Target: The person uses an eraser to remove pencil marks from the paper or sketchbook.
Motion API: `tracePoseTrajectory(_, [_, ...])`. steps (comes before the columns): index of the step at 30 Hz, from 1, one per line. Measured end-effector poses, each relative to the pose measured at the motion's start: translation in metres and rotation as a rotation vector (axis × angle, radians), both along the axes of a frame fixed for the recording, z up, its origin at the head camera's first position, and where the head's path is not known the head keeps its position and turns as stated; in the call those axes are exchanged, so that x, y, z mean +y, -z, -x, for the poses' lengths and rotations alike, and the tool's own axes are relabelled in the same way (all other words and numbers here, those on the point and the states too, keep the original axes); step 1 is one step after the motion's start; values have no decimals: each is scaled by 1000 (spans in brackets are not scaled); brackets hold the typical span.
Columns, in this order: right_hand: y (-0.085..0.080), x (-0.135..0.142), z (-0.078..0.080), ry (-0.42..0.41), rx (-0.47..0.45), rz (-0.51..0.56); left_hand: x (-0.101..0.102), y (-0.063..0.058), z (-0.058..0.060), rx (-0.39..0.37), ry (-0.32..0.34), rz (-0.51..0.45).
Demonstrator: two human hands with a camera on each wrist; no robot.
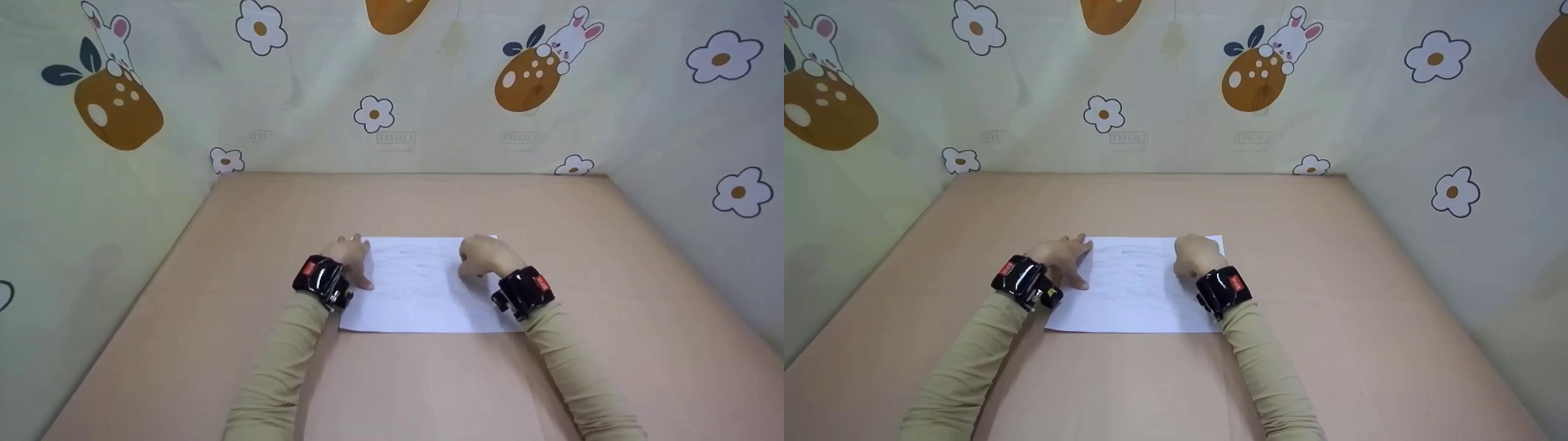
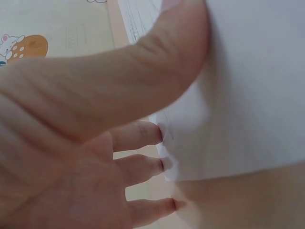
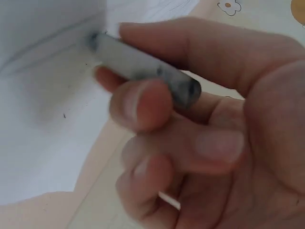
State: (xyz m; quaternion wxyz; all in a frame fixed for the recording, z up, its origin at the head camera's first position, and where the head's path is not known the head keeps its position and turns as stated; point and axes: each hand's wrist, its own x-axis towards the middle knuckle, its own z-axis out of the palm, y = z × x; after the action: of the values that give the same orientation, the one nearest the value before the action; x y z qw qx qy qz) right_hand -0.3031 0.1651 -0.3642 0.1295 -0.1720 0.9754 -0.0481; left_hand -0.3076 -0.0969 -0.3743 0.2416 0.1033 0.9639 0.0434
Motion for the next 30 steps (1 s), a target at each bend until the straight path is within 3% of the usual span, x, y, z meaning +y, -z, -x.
tracePoseTrajectory(4, [1, 0, 1, -45, -14, 74, 1, -1, -1, 7, 6, 12])
tracePoseTrajectory(9, [-9, 6, -3, 72, -70, -113, 2, -1, -1, 24, 30, 15])
tracePoseTrajectory(11, [-11, 10, -4, 77, -85, -132, 2, -1, -1, 20, 33, 15])
tracePoseTrajectory(17, [-5, 9, 0, -10, -98, 59, 1, 0, -3, 16, 30, 29])
tracePoseTrajectory(20, [-4, 10, 0, 7, -67, 9, 2, 1, -3, 21, 32, 37])
tracePoseTrajectory(24, [-7, 17, 0, 93, -102, -97, 2, 1, -2, 17, 32, 48])
tracePoseTrajectory(30, [-5, 17, 2, 16, -110, 52, 3, 0, -2, 19, 40, 64])
